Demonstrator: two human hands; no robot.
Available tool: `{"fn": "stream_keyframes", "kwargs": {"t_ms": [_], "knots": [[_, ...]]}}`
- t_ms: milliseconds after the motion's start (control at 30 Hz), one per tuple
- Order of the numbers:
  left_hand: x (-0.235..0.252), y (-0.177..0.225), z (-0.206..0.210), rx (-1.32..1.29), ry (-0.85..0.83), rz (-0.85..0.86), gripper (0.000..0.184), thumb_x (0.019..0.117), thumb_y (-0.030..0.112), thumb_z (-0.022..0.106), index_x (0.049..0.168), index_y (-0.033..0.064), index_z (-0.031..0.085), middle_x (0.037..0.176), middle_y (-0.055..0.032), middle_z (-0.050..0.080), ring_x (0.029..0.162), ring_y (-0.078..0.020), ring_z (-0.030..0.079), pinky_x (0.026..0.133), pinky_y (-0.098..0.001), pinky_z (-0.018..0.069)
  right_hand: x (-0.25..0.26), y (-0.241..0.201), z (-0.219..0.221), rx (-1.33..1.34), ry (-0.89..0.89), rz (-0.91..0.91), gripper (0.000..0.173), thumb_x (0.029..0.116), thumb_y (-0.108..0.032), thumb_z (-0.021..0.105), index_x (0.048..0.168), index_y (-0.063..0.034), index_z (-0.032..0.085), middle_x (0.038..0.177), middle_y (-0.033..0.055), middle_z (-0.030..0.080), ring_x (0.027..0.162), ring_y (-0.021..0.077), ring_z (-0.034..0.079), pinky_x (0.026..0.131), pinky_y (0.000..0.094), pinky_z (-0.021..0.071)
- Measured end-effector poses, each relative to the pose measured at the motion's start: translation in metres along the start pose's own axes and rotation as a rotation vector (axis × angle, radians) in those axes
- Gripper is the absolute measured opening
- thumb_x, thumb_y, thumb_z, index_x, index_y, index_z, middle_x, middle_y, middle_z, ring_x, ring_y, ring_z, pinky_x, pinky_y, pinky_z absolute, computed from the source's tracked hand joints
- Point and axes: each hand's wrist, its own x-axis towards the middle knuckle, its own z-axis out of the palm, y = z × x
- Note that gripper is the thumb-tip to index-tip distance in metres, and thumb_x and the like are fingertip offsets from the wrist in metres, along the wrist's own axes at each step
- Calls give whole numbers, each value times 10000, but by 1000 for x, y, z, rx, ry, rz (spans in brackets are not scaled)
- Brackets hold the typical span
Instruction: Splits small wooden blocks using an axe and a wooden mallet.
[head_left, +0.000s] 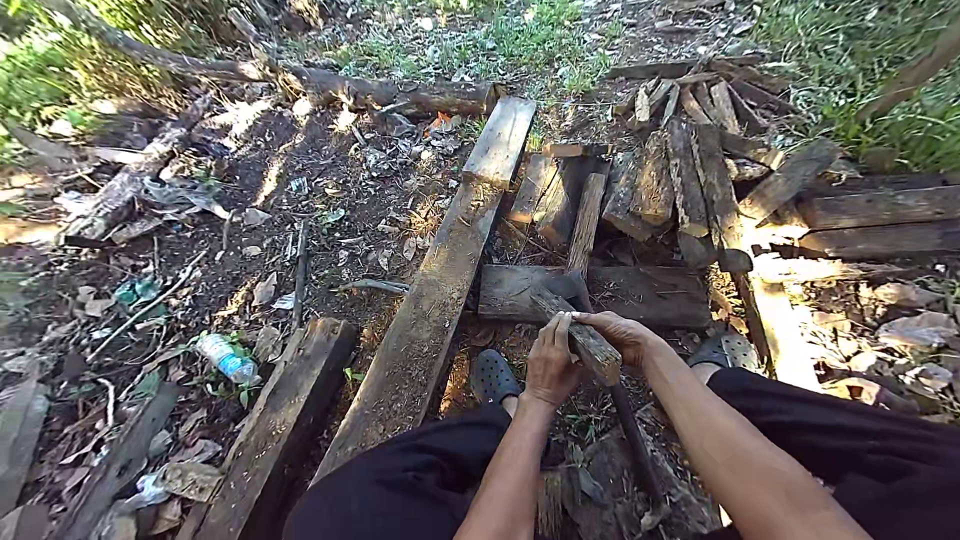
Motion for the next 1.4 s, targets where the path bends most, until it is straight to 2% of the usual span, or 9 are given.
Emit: {"fn": "stream_keyframes", "kwargs": {"t_ms": [167, 267, 333, 467, 667, 800, 933, 1133, 1400], "knots": [[-35, -43, -2, -155, -114, -435, 865, 764, 209, 820, 1507, -19, 440, 1498, -196, 525, 1353, -279, 557, 1099, -436, 512, 0, 13, -9, -93, -27, -38, 296, 967, -256, 693, 1156, -27, 689, 970, 121, 750, 866, 216, 738, 779, 395, 629], [-23, -58, -6, -540, 75, -941, 396, 981, 123, 632, 1345, -26, 592, 1129, -188, 712, 908, -253, 731, 802, -432, 625, 1, 21, -3, -353, 15, -43, 443, 890, -262, 789, 1257, -50, 661, 993, 133, 743, 836, 245, 736, 740, 417, 631], [-4, -61, -12, -797, 145, -1125, 402, 1086, 302, 534, 1315, -26, 580, 1073, -205, 717, 808, -284, 733, 686, -443, 626, 2, 29, 10, -516, 42, -101, 523, 861, -246, 808, 1303, -42, 618, 1046, 150, 732, 850, 261, 733, 751, 441, 626], [38, -56, -24, -1013, 84, -1271, 686, 1024, 592, 530, 1354, -8, 568, 1208, -229, 691, 1008, -350, 714, 822, -537, 606, 6, 48, 33, -996, 125, -285, 705, 829, -396, 774, 1445, -151, 535, 1187, 137, 709, 1048, 294, 705, 934, 575, 561], [58, -61, -33, -1003, 141, -1327, 628, 894, 420, 806, 1266, -38, 590, 1084, -253, 704, 938, -359, 726, 775, -551, 623, -15, 72, 65, -1387, 215, -477, 757, 948, -334, 639, 1604, -116, 330, 1372, 197, 610, 1209, 380, 633, 967, 600, 525], [61, -63, -49, -1102, 123, -1244, 478, 910, 261, 800, 1230, -42, 616, 1014, -239, 722, 850, -342, 737, 711, -506, 634, -12, 73, 65, -1366, 210, -510, 805, 948, -373, 642, 1614, -90, 289, 1410, 197, 582, 1234, 370, 621, 979, 585, 527], [76, -68, -61, -1178, 230, -1023, 385, 902, 138, 788, 1216, -31, 643, 953, -225, 721, 778, -308, 723, 690, -468, 632, -6, 54, 40, -989, 227, -509, 1006, 859, -686, 679, 1572, -55, 356, 1327, 138, 646, 1174, 276, 656, 1014, 536, 537], [118, -59, -98, -1016, 286, -599, 430, 861, 199, 826, 1238, 100, 644, 1070, -112, 711, 907, -226, 707, 782, -444, 616, 3, 58, -39, -872, 611, -387, 874, 899, -680, 624, 1424, 11, 517, 1296, 222, 628, 1164, 369, 630, 1014, 582, 499], [126, -79, -80, -803, 257, -273, 594, 856, 112, 828, 1396, 154, 586, 1236, -88, 703, 1044, -231, 708, 872, -437, 617, 22, 119, -65, -883, 475, -111, 591, 921, -491, 708, 1260, -15, 621, 1097, 229, 687, 1038, 390, 668, 937, 607, 508]]}}
